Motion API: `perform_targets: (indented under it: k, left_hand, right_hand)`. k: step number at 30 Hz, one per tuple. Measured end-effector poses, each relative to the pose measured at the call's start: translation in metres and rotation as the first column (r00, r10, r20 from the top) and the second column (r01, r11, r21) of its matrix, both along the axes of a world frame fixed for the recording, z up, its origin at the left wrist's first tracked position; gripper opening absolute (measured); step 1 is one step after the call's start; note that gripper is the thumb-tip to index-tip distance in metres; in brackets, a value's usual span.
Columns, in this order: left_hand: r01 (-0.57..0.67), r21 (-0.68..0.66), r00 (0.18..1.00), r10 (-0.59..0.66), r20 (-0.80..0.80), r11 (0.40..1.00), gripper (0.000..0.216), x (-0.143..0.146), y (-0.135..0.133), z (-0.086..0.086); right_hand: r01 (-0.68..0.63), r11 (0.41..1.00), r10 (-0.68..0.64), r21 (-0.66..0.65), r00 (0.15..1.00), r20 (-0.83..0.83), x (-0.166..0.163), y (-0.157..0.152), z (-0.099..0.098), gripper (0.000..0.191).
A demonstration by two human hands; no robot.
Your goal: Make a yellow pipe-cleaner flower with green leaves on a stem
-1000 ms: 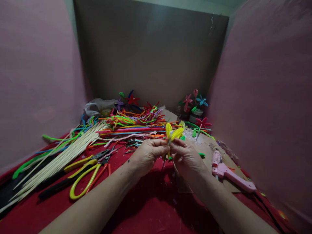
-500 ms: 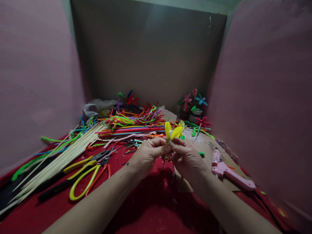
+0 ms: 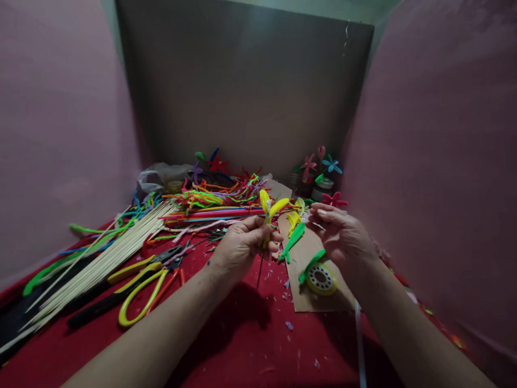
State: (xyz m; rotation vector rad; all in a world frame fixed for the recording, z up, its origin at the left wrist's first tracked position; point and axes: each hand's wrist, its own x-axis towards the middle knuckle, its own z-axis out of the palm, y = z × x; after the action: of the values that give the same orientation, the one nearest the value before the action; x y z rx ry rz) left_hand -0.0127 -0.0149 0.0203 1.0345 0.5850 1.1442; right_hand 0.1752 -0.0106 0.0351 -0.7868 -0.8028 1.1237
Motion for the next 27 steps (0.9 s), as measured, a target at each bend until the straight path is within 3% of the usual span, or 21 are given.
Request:
perform_targets:
  k: [3, 4, 5, 6, 9, 14, 18, 23, 27]
  left_hand:
    - [0.001, 0.005, 1.0, -0.001, -0.021, 1.0, 0.015, -0.001, 0.002, -0.001]
    - [0.002, 0.006, 1.0, -0.002, -0.029, 1.0, 0.015, -0.001, 0.002, -0.001]
    - [0.003, 0.006, 0.999, -0.003, -0.034, 1.0, 0.016, -0.001, 0.002, -0.001]
    - [0.004, 0.007, 0.999, -0.003, -0.037, 1.0, 0.016, -0.002, 0.002, -0.001]
    - [-0.002, 0.001, 0.999, 0.002, -0.041, 1.0, 0.018, -0.003, 0.003, -0.001]
    - [0.002, -0.014, 0.999, -0.003, -0.042, 1.0, 0.016, -0.002, 0.004, -0.002]
    - [0.012, -0.018, 0.999, -0.013, -0.047, 1.0, 0.015, -0.002, 0.004, -0.002]
    - [0.019, -0.027, 0.999, -0.02, -0.04, 0.999, 0.013, -0.003, 0.005, -0.003]
    - [0.026, -0.01, 0.999, -0.026, -0.023, 1.0, 0.012, -0.003, 0.008, -0.006]
  right_hand:
    - [0.113, 0.993, -0.121, 0.043, 0.923, 0.366, 0.018, 0.022, 0.0, 0.012]
    - [0.129, 0.991, -0.129, 0.04, 0.83, 0.542, 0.023, 0.03, -0.002, 0.013]
    - [0.117, 0.993, -0.097, 0.024, 0.674, 0.732, 0.027, 0.04, -0.004, 0.016]
    - [0.114, 0.993, -0.037, -0.018, 0.464, 0.885, 0.03, 0.049, -0.006, 0.016]
    - [0.151, 0.987, 0.014, -0.06, 0.287, 0.958, 0.034, 0.072, -0.013, 0.01]
    - [0.245, 0.968, 0.032, -0.063, 0.13, 0.991, 0.031, 0.096, -0.023, 0.013]
    - [0.335, 0.937, 0.086, -0.098, 0.052, 0.995, 0.028, 0.115, -0.031, 0.007]
    - [0.42, 0.899, 0.118, -0.125, 0.045, 0.992, 0.027, 0.134, -0.039, 0.015]
    - [0.482, 0.875, 0.009, -0.05, 0.088, 0.996, 0.035, 0.131, -0.033, 0.011]
